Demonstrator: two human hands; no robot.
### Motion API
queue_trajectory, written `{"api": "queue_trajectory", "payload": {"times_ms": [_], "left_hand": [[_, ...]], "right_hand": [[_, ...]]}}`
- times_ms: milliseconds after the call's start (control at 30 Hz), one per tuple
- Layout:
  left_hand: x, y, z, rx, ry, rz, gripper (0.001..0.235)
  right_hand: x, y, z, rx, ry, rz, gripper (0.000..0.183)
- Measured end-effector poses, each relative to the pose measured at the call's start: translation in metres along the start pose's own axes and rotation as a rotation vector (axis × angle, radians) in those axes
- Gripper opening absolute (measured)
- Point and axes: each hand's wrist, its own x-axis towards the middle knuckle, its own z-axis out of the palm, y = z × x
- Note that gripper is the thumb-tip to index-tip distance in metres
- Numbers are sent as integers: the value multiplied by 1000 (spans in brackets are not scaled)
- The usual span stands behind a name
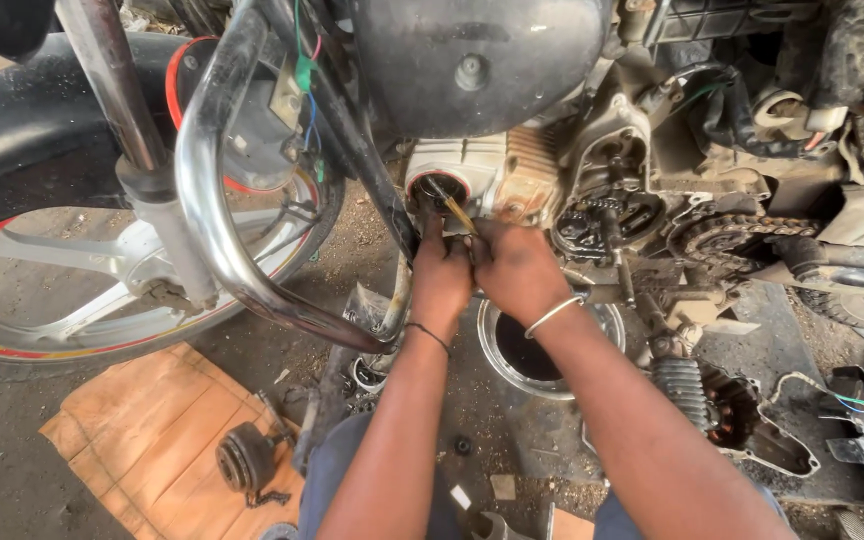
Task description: Repair a motorcycle engine by adjusting components near the cylinder and timing area.
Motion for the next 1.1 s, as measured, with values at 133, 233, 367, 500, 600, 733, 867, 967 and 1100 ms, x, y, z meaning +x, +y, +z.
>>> {"api": "queue_trajectory", "payload": {"times_ms": [133,233,367,500,600,733,867,967,1100], "left_hand": [[7,-25,3,90,-8,101,64],[9,-42,3,210,20,309,66],[2,-36,3,232,-30,289,66],[-20,9,3,240,-47,167,62],[-30,-3,10,211,-80,108,59],[-37,-22,24,369,-282,192,44],[-48,-29,35,251,-360,192,39],[-47,-34,43,150,-402,128,34],[-47,-42,54,167,-459,100,29]], "right_hand": [[-9,4,-4,-50,-39,49,19],[-24,38,6,-127,-92,73,20],[-46,19,-25,-138,-83,200,19],[-84,-6,-66,506,-89,609,17],[-115,-9,-83,1263,318,727,10],[-133,-51,-95,1556,831,975,4],[-149,-17,-46,1522,517,1110,12],[-145,-25,-55,1480,419,1025,17],[-143,-29,-75,1418,482,1019,23]]}}
